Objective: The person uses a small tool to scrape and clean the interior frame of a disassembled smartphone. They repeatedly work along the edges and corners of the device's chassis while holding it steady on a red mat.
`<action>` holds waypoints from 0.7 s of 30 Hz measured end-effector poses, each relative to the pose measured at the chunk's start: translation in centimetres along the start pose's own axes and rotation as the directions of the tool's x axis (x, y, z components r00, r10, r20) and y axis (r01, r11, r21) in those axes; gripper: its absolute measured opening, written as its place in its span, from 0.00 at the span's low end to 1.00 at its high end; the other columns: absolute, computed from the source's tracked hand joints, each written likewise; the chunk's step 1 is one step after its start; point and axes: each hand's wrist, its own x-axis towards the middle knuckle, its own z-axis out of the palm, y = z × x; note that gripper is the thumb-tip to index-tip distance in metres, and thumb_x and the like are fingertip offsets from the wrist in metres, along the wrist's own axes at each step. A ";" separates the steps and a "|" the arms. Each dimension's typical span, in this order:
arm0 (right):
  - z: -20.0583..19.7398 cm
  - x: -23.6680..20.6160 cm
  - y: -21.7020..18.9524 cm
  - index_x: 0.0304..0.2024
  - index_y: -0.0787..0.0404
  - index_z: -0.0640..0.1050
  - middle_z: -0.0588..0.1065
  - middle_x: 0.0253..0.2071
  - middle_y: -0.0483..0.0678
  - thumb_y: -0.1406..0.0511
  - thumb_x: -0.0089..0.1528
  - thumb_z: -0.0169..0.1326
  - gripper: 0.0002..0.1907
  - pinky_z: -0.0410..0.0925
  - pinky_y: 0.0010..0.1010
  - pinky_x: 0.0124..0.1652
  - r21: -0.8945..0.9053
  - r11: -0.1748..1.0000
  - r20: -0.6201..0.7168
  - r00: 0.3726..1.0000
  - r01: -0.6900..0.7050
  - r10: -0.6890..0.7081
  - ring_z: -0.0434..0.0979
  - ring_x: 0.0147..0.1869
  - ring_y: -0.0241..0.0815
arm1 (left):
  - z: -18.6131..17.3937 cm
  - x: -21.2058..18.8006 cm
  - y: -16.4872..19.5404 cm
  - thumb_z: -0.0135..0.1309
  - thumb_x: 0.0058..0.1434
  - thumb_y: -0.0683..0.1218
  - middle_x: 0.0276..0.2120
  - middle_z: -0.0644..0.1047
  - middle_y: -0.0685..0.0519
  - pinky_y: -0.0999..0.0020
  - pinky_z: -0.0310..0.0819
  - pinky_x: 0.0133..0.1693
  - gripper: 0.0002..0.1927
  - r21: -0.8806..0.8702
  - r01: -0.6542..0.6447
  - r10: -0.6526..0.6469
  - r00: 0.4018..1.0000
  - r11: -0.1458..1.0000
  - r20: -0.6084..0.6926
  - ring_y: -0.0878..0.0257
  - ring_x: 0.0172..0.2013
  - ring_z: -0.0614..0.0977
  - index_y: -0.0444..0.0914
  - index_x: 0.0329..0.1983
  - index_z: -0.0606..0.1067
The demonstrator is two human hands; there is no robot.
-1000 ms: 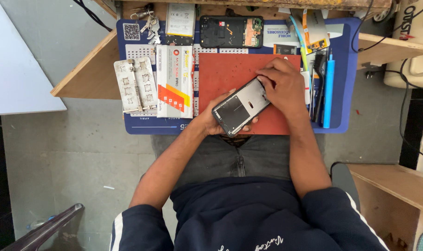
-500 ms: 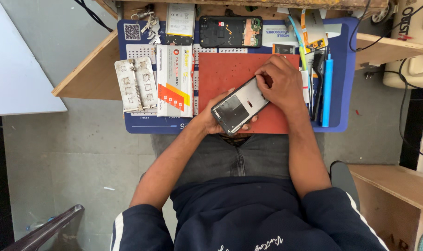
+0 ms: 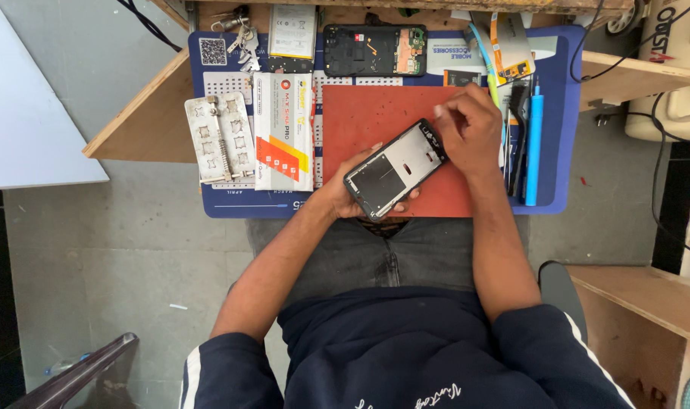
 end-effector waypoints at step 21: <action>-0.2 0.2 -2.1 0.41 0.61 0.85 0.76 0.39 0.46 0.73 0.58 0.64 0.09 0.71 0.33 0.41 -0.103 0.972 0.120 0.972 0.212 -0.200 0.78 0.44 0.45 | 0.0 0.2 -0.3 0.34 0.77 0.64 0.51 0.76 0.36 0.53 0.81 0.44 0.36 -0.069 -0.036 0.037 0.999 0.997 0.017 0.47 0.48 0.81 0.30 0.70 0.65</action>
